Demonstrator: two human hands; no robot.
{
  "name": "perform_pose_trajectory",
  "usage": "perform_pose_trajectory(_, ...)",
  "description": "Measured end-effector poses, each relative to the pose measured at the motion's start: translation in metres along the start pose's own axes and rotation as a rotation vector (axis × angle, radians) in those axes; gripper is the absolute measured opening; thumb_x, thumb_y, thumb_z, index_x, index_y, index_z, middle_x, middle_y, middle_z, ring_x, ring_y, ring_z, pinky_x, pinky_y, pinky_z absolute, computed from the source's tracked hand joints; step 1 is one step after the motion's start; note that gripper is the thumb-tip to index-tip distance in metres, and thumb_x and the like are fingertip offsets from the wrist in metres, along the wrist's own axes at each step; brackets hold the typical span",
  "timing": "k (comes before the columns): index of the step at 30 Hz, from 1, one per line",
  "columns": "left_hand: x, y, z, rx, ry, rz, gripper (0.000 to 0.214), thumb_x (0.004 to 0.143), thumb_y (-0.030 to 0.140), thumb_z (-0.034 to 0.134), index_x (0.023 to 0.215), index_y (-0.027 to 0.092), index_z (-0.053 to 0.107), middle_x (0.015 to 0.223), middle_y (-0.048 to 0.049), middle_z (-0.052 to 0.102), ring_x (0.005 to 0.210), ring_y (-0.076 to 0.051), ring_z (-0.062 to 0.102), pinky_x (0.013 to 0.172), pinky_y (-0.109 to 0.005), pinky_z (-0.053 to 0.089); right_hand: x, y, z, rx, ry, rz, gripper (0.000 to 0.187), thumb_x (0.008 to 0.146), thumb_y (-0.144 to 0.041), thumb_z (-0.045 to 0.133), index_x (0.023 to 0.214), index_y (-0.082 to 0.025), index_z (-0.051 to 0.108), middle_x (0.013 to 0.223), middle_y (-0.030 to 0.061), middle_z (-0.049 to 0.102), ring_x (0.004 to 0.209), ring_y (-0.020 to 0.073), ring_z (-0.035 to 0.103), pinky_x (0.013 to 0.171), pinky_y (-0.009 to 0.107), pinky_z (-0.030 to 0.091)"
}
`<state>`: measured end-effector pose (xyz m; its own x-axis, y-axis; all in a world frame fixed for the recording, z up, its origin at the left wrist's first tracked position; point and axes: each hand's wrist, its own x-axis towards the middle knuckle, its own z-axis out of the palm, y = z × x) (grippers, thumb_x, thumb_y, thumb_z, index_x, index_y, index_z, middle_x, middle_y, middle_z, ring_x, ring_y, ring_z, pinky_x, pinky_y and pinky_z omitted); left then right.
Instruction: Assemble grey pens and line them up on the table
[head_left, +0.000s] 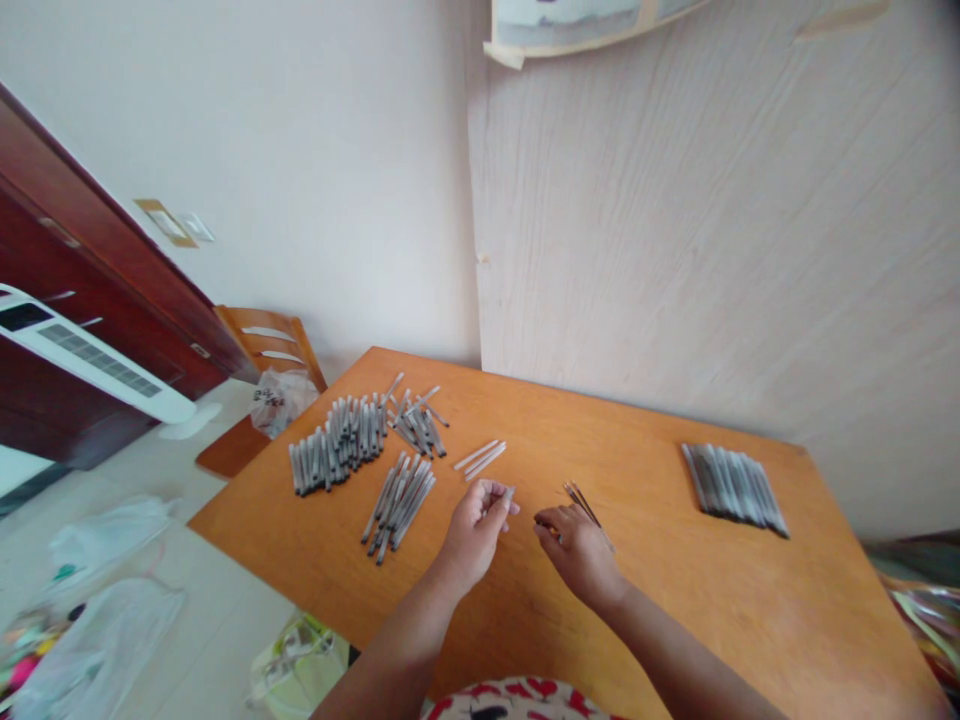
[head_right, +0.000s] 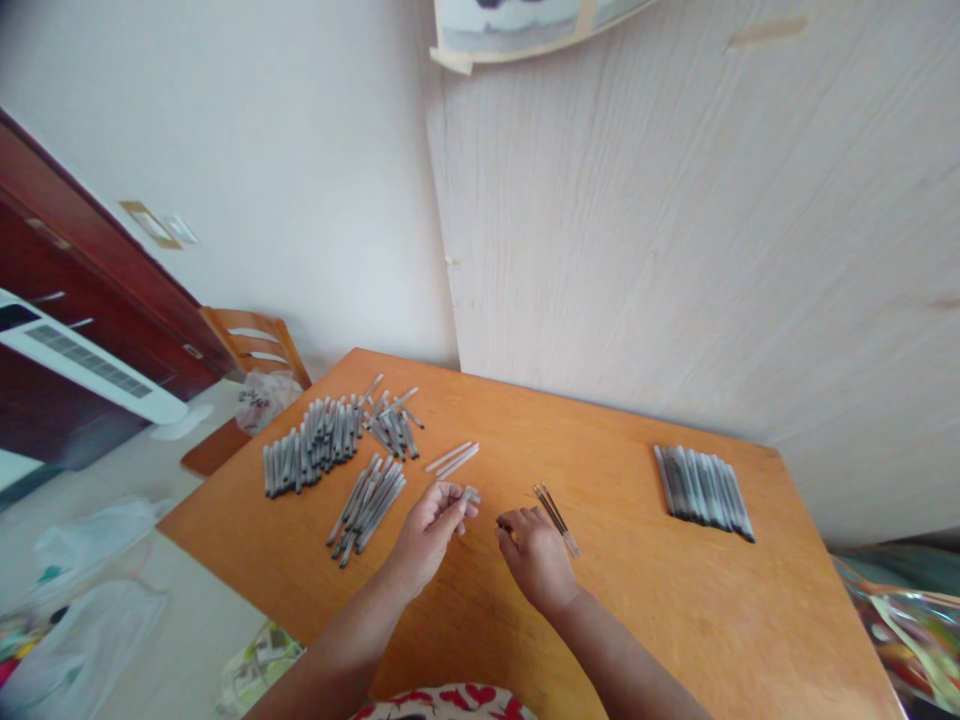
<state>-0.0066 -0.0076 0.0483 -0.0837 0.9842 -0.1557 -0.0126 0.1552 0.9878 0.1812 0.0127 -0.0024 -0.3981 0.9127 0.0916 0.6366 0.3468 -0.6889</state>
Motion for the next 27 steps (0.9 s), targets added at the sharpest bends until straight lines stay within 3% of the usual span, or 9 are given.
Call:
perform_pose_trajectory(4, 0.000, 0.009, 0.002, 0.025, -0.008, 0.006, 0.030, 0.088, 0.046, 0.059, 0.097, 0.018, 0.054, 0.088, -0.0053, 0.067, 0.075, -0.014, 0.058, 0.069, -0.027, 0.047, 0.015, -0.010, -0.014, 0.415, 0.112, 0.143, 0.024, 0.090, -0.040, 0.055, 0.101, -0.022, 0.066, 0.086, 0.0048, 0.067, 0.078, 0.0203, 0.060, 0.072, 0.034, 0.047)
perform_pose_trajectory(6, 0.001, 0.012, 0.002, 0.048, -0.015, 0.021, 0.029, 0.088, 0.046, 0.058, 0.097, 0.018, 0.055, 0.088, -0.0050, 0.066, 0.074, -0.013, 0.058, 0.070, -0.027, 0.046, 0.023, -0.021, -0.026, 0.591, 0.167, 0.197, 0.023, 0.086, -0.043, 0.061, 0.095, -0.022, 0.063, 0.080, 0.0024, 0.064, 0.072, 0.0179, 0.057, 0.067, 0.031, 0.046)
perform_pose_trajectory(11, 0.004, 0.020, 0.003, 0.073, -0.045, 0.063, 0.028, 0.090, 0.045, 0.057, 0.098, 0.018, 0.056, 0.091, -0.0059, 0.067, 0.079, -0.014, 0.059, 0.070, -0.027, 0.044, 0.035, -0.048, -0.057, 0.856, 0.140, 0.176, 0.025, 0.080, -0.044, 0.070, 0.084, -0.021, 0.063, 0.078, 0.0009, 0.062, 0.073, 0.0151, 0.054, 0.069, 0.028, 0.044)
perform_pose_trajectory(17, 0.002, 0.031, 0.006, 0.127, -0.078, 0.098, 0.026, 0.090, 0.044, 0.057, 0.098, 0.018, 0.056, 0.090, -0.0051, 0.066, 0.078, -0.014, 0.058, 0.073, -0.028, 0.044, 0.041, -0.061, -0.067, 0.857, 0.117, 0.159, 0.028, 0.081, -0.046, 0.068, 0.091, -0.020, 0.066, 0.085, 0.0029, 0.064, 0.079, 0.0162, 0.055, 0.075, 0.030, 0.044)
perform_pose_trajectory(27, -0.002, 0.041, 0.007, 0.202, -0.065, 0.139, 0.025, 0.091, 0.043, 0.056, 0.097, 0.019, 0.059, 0.090, -0.0048, 0.068, 0.083, -0.016, 0.060, 0.077, -0.028, 0.045, 0.042, -0.058, -0.064, 0.767, 0.099, 0.110, 0.025, 0.082, -0.044, 0.066, 0.088, -0.021, 0.059, 0.078, 0.0018, 0.060, 0.072, 0.0153, 0.052, 0.068, 0.028, 0.044)
